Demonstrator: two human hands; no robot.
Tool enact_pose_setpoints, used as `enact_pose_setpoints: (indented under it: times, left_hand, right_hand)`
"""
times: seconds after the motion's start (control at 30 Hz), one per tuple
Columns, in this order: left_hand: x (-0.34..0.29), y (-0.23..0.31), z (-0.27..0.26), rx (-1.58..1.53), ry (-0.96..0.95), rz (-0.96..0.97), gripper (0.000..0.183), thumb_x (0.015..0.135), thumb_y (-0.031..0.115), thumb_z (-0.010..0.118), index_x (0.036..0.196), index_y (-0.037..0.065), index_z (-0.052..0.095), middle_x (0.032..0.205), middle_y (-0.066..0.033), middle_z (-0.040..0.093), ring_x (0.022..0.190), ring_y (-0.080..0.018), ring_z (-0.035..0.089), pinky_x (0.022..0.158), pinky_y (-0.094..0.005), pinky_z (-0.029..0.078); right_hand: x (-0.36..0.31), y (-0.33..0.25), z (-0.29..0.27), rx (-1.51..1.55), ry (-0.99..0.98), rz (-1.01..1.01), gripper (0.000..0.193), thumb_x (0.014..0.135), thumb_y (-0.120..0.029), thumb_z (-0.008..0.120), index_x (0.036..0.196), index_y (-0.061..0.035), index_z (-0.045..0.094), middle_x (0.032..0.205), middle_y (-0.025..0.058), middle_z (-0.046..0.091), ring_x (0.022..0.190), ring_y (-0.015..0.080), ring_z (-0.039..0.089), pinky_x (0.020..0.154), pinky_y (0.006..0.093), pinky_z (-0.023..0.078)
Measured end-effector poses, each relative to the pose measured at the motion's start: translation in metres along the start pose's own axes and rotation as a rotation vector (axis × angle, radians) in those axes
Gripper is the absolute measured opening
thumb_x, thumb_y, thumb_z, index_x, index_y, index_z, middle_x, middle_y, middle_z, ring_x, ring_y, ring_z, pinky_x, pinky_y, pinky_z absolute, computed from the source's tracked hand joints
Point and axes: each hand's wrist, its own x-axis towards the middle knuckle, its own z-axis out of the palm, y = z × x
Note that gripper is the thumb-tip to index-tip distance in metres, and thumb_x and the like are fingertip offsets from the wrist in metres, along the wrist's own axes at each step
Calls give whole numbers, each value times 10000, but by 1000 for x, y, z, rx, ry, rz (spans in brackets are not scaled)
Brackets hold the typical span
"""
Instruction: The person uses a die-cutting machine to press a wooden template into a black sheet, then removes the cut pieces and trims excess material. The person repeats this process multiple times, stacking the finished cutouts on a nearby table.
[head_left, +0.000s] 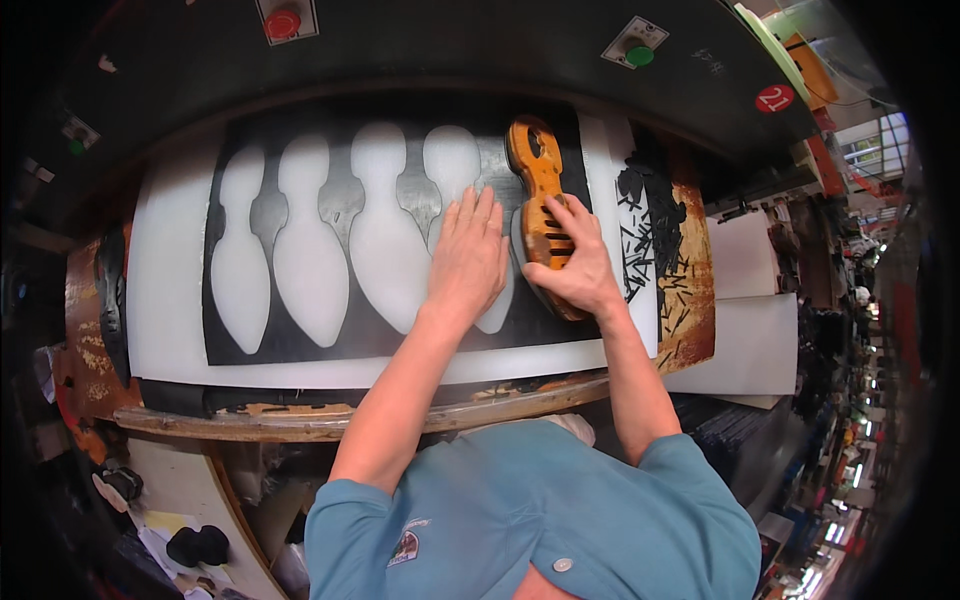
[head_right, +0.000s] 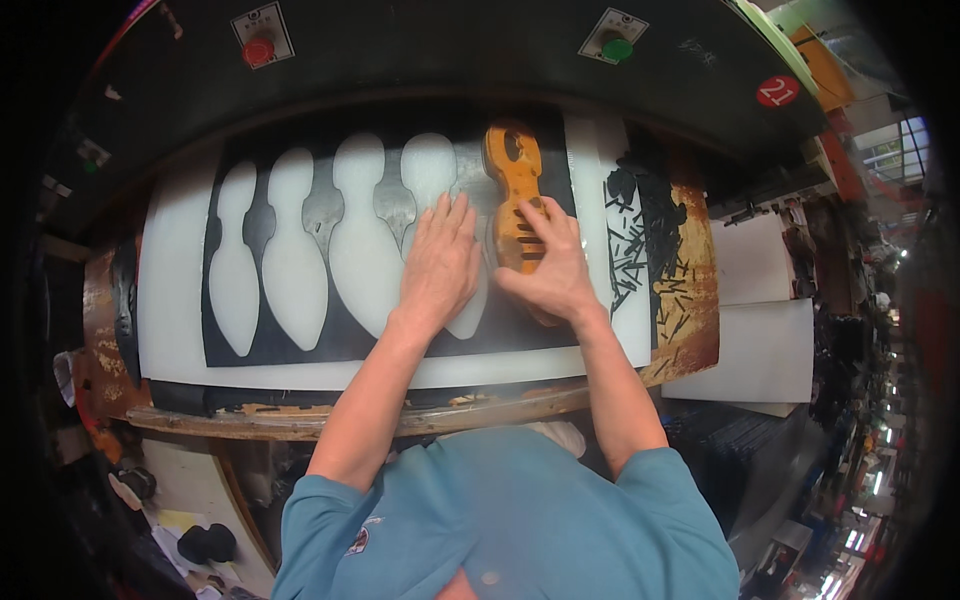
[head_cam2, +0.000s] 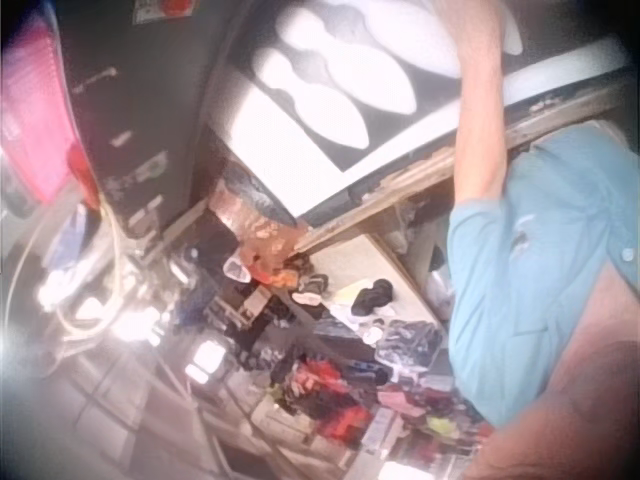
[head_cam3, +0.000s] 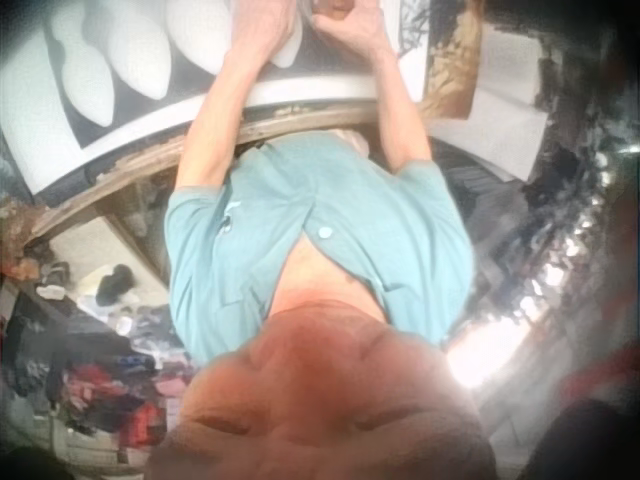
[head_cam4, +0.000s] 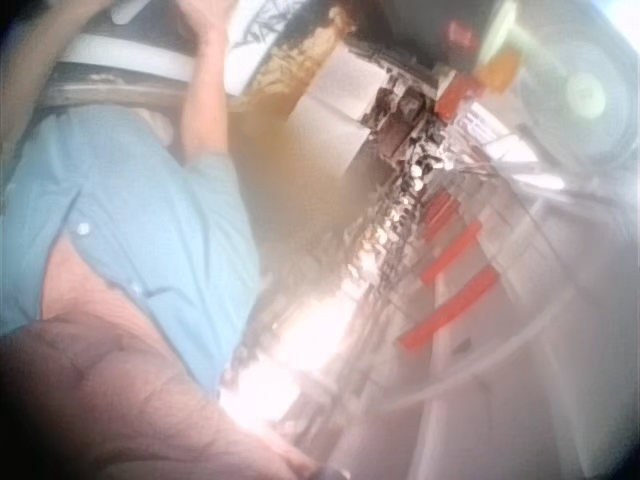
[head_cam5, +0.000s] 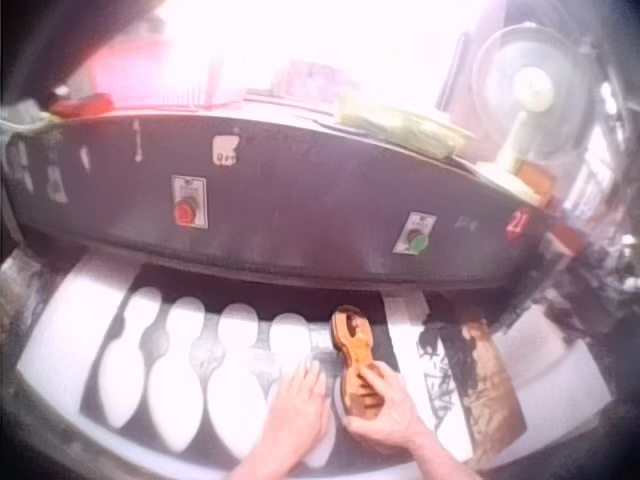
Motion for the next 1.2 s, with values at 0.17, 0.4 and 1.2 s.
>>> enact_pose_setpoints:
  times: [0.17, 0.4, 1.2]
  left_hand:
    - [-20, 11, 10, -1, 58, 38, 494, 1044, 200, 614, 1434, -102, 603, 1579, -238, 546, 1532, -422, 431, 1286, -520, 319]
    - [-17, 32, -10, -88, -52, -47, 614, 1049, 374, 661, 1429, -105, 605, 1575, -278, 540, 1522, -452, 437, 1275, -540, 325]
    - [-115, 45, -78, -1200, 78, -990, 279, 1076, 41, 554, 1339, -16, 628, 1129, -23, 724, 992, -59, 642, 860, -247, 516]
  right_hand:
    - [-22, 18, -54, 1040, -34, 186, 1009, 745, -296, 805, 1606, 84, 443, 1464, 157, 620, 1341, 216, 607, 1173, 339, 447]
    - [-47, -2, -43, 1239, 88, 203, 940, 820, -252, 725, 1637, 72, 390, 1417, 158, 642, 1263, 200, 655, 1120, 326, 521]
    - [-39, 13, -57, 1157, 42, 226, 919, 810, -245, 785, 1601, 84, 451, 1377, 126, 652, 1187, 174, 662, 1038, 286, 525]
